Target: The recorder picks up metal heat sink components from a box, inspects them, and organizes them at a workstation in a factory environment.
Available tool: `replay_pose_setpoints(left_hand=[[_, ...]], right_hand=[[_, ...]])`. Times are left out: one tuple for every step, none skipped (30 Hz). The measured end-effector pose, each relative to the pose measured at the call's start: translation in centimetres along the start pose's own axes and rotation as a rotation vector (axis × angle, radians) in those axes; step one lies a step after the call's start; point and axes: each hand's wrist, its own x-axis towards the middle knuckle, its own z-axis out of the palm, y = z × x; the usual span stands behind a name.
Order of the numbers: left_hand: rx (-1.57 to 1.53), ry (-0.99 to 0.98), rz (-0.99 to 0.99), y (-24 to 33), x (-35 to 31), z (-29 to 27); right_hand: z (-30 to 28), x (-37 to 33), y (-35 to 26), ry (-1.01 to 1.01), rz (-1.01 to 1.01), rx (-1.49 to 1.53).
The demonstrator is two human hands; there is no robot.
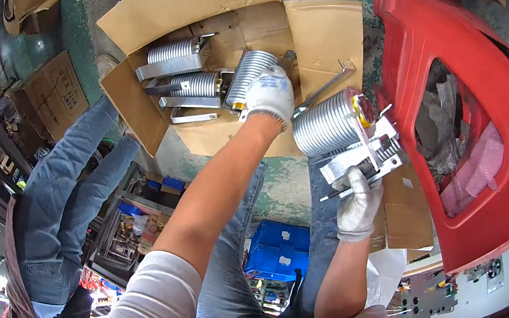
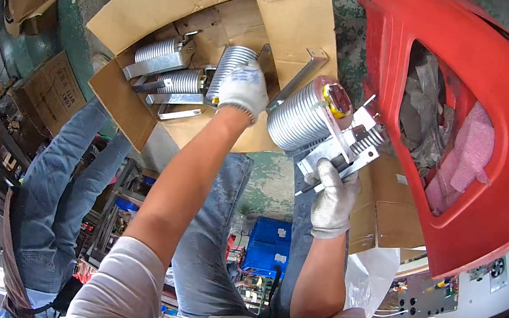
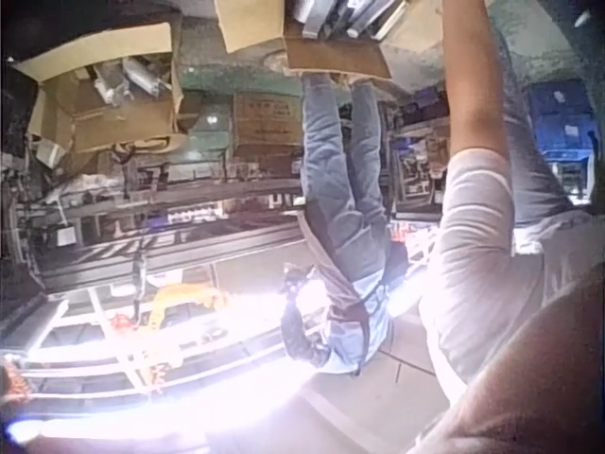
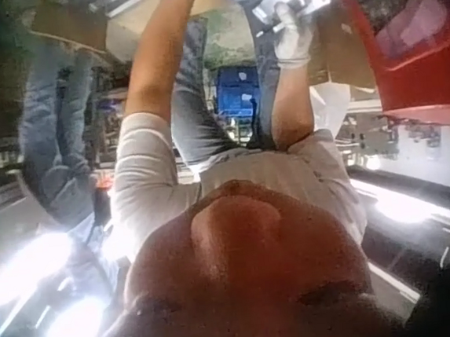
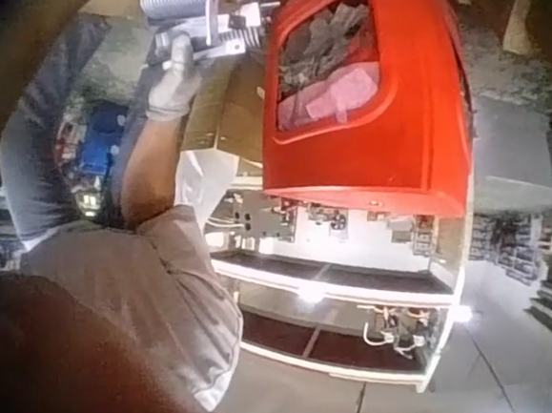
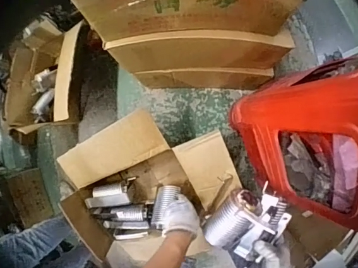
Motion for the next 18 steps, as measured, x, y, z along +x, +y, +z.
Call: replay_pose_setpoints(left_hand=[[0.144,0.052,-0.036,0.0,0.8,0.6],[0.147,0.053,-0.043,0.4,1.4,0.6],[0.171,-0.045,-0.101,0.7,1.9,0.6],[0.196,-0.143,-0.160,0.6,2.2,0.5],[0.127,-0.244,-0.147,0.7,2.5,0.1],[0.128,-0.246,-0.145,0.7,2.4,-0.3],[0.101,-0.271,-0.135,0.7,2.2,-0.7],[0.078,-0.288,-0.130,0.5,2.1,-1.4],[0.199,-0.244,-0.005,-0.4,1.9,-1.4],[0.208,-0.237,-0.004,-1.4,1.9,-1.5],[0.168,-0.161,0.050,-1.8,1.2,-3.0],[0.127,-0.087,0.101,-1.7,0.6,-4.8],[0.095,-0.225,0.088,-1.3,0.6,-6.4],[0.099,-0.228,0.093,-1.9,0.4,-6.6],[0.065,-0.124,0.173,-2.4,-0.1,-6.7],[0.030,-0.019,0.253,-2.5,-0.2,-6.6],[0.037,-0.214,-0.049,-2.4,0.3,-6.3],[0.043,-0.218,-0.049,-2.6,0.3,-6.1]], right_hand=[[0.3,0.0,0.0,0.003,-0.011,0.019],[0.4,-0.2,-0.2,-0.004,-0.008,0.019],[0.6,-0.4,-0.5,0.017,-0.014,0.006],[0.7,-0.5,-0.6,0.036,-0.018,-0.005],[0.3,-0.4,-0.5,0.040,-0.018,-0.006],[-0.2,-0.2,-0.4,0.029,-0.021,-0.001],[-0.5,-0.2,-0.4,0.019,-0.024,0.006],[-0.7,-0.1,-0.4,0.015,-0.024,0.013],[-0.7,-0.2,-0.2,-0.007,-0.026,0.021],[-0.7,-0.1,-0.1,-0.027,-0.028,0.029],[-0.7,-0.3,-0.3,-0.017,-0.018,0.031],[-1.0,-0.4,-0.7,-0.012,-0.012,0.034],[-1.4,-0.6,-1.0,-0.007,-0.010,0.033],[-1.5,-0.4,-1.0,-0.006,-0.015,0.037],[-1.8,-0.6,-0.9,-0.028,-0.015,0.076],[-1.7,-0.3,-1.0,-0.022,-0.017,0.080],[-1.4,-0.3,-1.1,-0.022,-0.006,0.075],[-1.1,-0.3,-1.2,-0.022,0.004,0.070]])
